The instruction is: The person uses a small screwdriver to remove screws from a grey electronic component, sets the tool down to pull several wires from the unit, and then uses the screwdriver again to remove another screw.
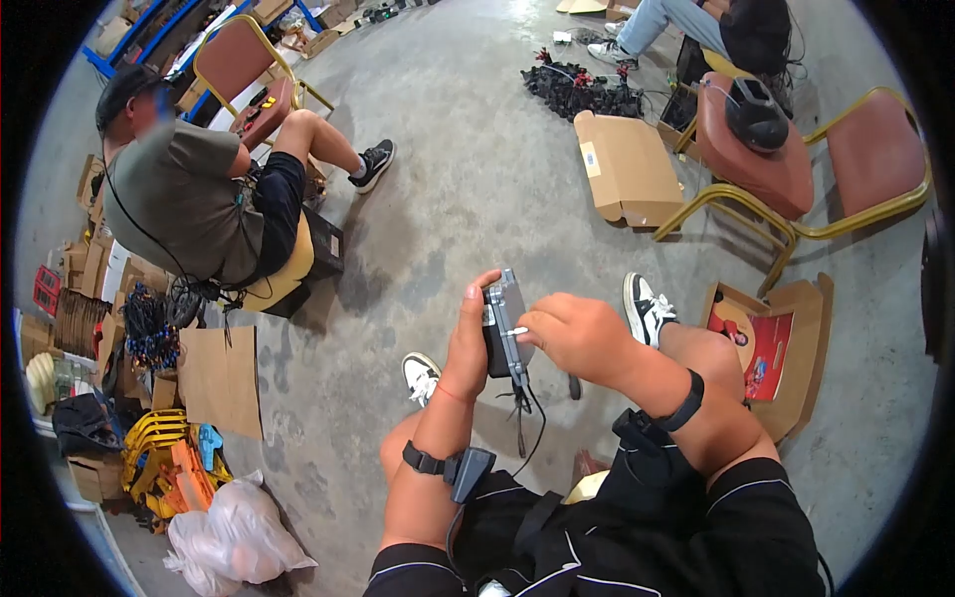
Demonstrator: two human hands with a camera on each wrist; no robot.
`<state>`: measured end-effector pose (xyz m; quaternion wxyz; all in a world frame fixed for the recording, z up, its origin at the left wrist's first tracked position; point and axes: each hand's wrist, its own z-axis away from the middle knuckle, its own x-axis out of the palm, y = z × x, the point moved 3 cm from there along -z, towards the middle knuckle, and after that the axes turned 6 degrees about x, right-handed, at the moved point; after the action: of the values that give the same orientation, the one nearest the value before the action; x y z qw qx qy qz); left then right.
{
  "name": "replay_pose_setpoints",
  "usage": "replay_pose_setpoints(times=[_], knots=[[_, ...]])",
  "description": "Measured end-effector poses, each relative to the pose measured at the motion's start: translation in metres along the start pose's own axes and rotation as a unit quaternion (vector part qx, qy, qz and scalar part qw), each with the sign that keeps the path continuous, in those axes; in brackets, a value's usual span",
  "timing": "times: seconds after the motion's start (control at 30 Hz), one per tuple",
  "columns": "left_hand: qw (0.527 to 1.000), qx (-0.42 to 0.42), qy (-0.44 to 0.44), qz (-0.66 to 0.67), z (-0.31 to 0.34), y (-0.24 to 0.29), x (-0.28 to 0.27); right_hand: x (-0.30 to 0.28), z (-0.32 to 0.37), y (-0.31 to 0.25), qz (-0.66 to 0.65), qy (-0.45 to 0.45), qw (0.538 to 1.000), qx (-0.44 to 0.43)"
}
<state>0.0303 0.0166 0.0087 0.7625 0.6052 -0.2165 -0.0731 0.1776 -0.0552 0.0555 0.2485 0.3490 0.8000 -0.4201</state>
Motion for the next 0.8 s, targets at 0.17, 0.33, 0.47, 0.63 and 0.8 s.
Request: replay_pose_setpoints(times=[0.17, 0.33, 0.47, 0.63, 0.8], knots=[[0.998, -0.027, -0.061, -0.019, 0.0, -0.002, -0.004, -0.002, -0.001, -0.004, 0.066, -0.069, 0.994, -0.062], [0.995, -0.023, -0.094, -0.039, 0.004, 0.0, -0.004, 0.002, 0.004, -0.012, 0.035, -0.08, 0.994, -0.068], [0.993, -0.013, -0.11, -0.03, 0.007, -0.003, -0.004, 0.004, 0.007, -0.015, -0.03, -0.085, 0.996, -0.011], [0.993, 0.003, -0.119, -0.028, 0.008, -0.004, -0.007, 0.013, 0.011, -0.014, -0.08, -0.099, 0.991, 0.044], [0.995, 0.018, -0.088, -0.036, 0.007, -0.006, -0.007, 0.019, 0.013, -0.008, -0.175, -0.099, 0.972, 0.12]])
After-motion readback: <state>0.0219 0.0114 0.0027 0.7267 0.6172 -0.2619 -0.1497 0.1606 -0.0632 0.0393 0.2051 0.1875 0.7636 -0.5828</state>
